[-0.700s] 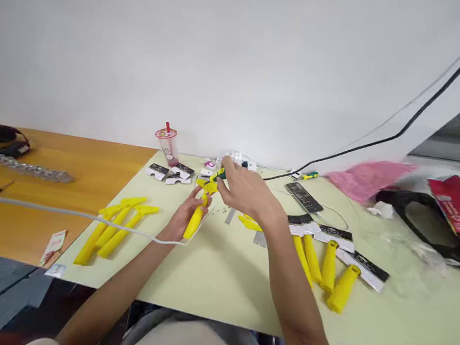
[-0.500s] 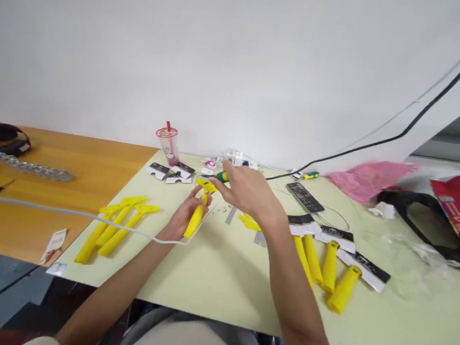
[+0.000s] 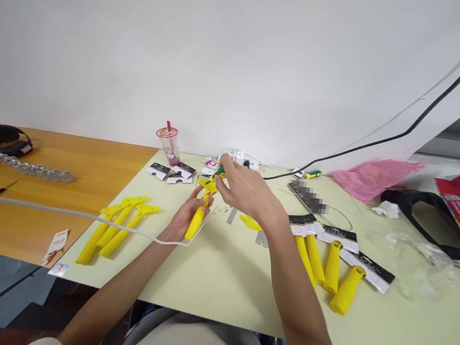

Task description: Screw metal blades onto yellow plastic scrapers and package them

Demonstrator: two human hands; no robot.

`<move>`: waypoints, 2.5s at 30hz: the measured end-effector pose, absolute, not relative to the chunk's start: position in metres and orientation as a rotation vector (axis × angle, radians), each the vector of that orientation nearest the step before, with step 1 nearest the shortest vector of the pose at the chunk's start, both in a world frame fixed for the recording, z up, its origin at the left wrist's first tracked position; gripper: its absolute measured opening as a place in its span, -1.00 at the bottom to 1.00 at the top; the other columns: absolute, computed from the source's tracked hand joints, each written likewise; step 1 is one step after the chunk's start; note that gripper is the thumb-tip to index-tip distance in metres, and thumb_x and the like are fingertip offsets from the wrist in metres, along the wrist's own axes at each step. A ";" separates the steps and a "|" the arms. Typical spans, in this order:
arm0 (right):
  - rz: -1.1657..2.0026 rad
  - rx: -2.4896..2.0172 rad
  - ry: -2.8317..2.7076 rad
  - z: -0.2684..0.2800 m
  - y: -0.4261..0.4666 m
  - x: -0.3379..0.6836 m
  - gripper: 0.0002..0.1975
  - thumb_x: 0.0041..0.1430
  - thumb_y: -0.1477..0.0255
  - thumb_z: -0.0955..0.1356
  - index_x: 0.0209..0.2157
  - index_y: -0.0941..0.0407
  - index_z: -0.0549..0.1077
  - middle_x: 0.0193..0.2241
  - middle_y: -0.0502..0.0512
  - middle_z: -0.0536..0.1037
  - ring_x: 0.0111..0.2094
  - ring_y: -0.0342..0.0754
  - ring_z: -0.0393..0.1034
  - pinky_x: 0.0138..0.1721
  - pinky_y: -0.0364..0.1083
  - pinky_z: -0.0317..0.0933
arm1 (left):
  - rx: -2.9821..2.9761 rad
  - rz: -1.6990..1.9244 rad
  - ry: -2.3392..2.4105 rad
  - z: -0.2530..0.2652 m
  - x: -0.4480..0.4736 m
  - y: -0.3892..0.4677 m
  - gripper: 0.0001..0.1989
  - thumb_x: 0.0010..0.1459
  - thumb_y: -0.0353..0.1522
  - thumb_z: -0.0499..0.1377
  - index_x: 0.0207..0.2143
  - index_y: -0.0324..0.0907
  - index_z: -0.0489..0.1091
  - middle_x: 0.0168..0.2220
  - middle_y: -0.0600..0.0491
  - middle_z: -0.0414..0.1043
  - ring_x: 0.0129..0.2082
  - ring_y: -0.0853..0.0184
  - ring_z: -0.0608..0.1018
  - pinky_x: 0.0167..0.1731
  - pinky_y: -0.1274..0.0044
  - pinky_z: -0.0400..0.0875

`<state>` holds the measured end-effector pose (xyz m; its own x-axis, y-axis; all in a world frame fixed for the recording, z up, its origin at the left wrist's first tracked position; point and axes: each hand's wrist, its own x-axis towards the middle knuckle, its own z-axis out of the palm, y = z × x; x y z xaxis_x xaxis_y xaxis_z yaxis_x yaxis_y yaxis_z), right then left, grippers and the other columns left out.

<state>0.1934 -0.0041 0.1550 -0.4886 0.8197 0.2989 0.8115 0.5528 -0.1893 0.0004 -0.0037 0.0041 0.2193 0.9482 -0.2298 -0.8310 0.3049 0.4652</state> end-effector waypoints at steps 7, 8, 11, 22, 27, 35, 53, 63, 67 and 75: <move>-0.203 -1.518 -2.457 0.153 0.000 0.192 -0.60 0.59 0.08 0.15 -0.01 0.10 0.38 -0.45 0.16 0.59 -0.40 0.17 0.48 -0.40 -0.01 -0.09 | 0.252 1.260 0.560 0.003 0.004 -0.004 -0.34 0.02 -0.68 0.36 0.12 -0.02 0.36 0.06 -0.07 0.54 -0.07 0.35 0.67 -0.36 0.71 0.45; -0.251 -1.542 -2.463 0.152 0.001 0.192 -0.58 0.59 0.08 0.14 -0.02 0.11 0.40 -0.43 0.18 0.60 -0.40 0.17 0.48 -0.41 -0.01 -0.11 | 0.248 1.258 0.564 0.003 0.004 -0.004 -0.34 0.02 -0.68 0.36 0.12 -0.02 0.36 0.07 -0.08 0.54 -0.07 0.34 0.67 -0.36 0.70 0.44; -0.378 -1.514 -2.542 0.150 0.004 0.194 -0.59 0.60 0.13 0.12 0.00 0.08 0.44 -0.27 0.26 0.66 -0.37 0.17 0.50 -0.42 -0.01 -0.13 | 0.246 1.255 0.565 0.003 0.005 -0.005 -0.35 -0.01 -0.69 0.37 0.07 -0.03 0.37 0.05 -0.06 0.54 -0.06 0.33 0.67 -0.36 0.70 0.44; -0.028 -1.390 -2.419 0.149 0.000 0.193 -0.73 0.49 0.27 0.24 0.09 0.12 0.27 0.01 0.31 0.59 -0.39 0.06 0.42 -0.37 -0.01 0.03 | 0.241 1.250 0.553 0.001 0.003 -0.003 -0.33 0.01 -0.68 0.36 0.11 -0.02 0.35 0.11 -0.08 0.52 -0.07 0.36 0.67 -0.36 0.72 0.45; -0.002 -1.267 -2.430 0.150 0.004 0.193 -0.87 0.49 0.41 0.25 0.01 0.08 0.36 0.03 0.22 0.56 -0.22 0.08 0.47 -0.30 -0.01 0.12 | 0.253 1.254 0.555 0.001 0.003 -0.003 -0.35 0.02 -0.66 0.36 0.10 -0.01 0.35 0.11 -0.05 0.53 -0.07 0.37 0.68 -0.34 0.71 0.45; -0.090 -1.278 -2.466 0.146 0.006 0.191 -0.77 0.55 0.35 0.23 0.05 0.06 0.47 -0.01 0.20 0.55 -0.34 -0.01 0.42 -0.33 -0.04 0.10 | 0.250 1.249 0.552 -0.001 0.002 0.000 -0.33 0.03 -0.67 0.35 0.13 0.01 0.36 0.13 -0.06 0.51 -0.06 0.37 0.66 -0.33 0.71 0.44; -0.101 -1.288 -2.427 0.154 -0.003 0.190 -0.81 0.57 0.28 0.26 -0.06 0.09 0.42 -0.08 0.18 0.61 -0.25 0.05 0.52 -0.31 -0.04 0.12 | 0.356 1.266 0.553 0.003 0.005 -0.006 -0.37 -0.07 -0.64 0.42 0.01 -0.02 0.39 0.01 0.01 0.54 -0.11 0.38 0.65 -0.40 0.69 0.38; -0.141 -1.233 -2.399 0.152 -0.005 0.193 -0.82 0.57 0.27 0.28 -0.06 0.08 0.41 -0.11 0.14 0.60 -0.24 0.05 0.51 -0.29 -0.03 0.13 | 0.425 1.267 0.545 0.004 0.004 -0.007 -0.40 -0.08 -0.61 0.42 -0.01 -0.02 0.41 -0.03 0.03 0.54 -0.15 0.38 0.62 -0.47 0.68 0.26; -0.128 -1.257 -2.402 0.157 -0.008 0.191 -0.81 0.56 0.25 0.29 -0.06 0.08 0.42 -0.10 0.15 0.59 -0.27 0.04 0.50 -0.28 -0.03 0.15 | 0.437 1.258 0.534 0.004 0.004 -0.008 -0.40 -0.07 -0.61 0.43 -0.01 -0.01 0.41 -0.03 0.02 0.54 -0.16 0.39 0.61 -0.48 0.68 0.24; -0.195 -1.268 -2.430 0.151 -0.009 0.193 -0.75 0.58 0.21 0.24 -0.05 0.08 0.42 -0.13 0.17 0.58 -0.34 0.03 0.46 -0.36 -0.04 0.07 | 0.439 1.241 0.539 0.003 0.005 -0.009 -0.41 -0.09 -0.60 0.44 -0.02 -0.02 0.42 -0.03 0.03 0.53 -0.14 0.38 0.61 -0.48 0.68 0.25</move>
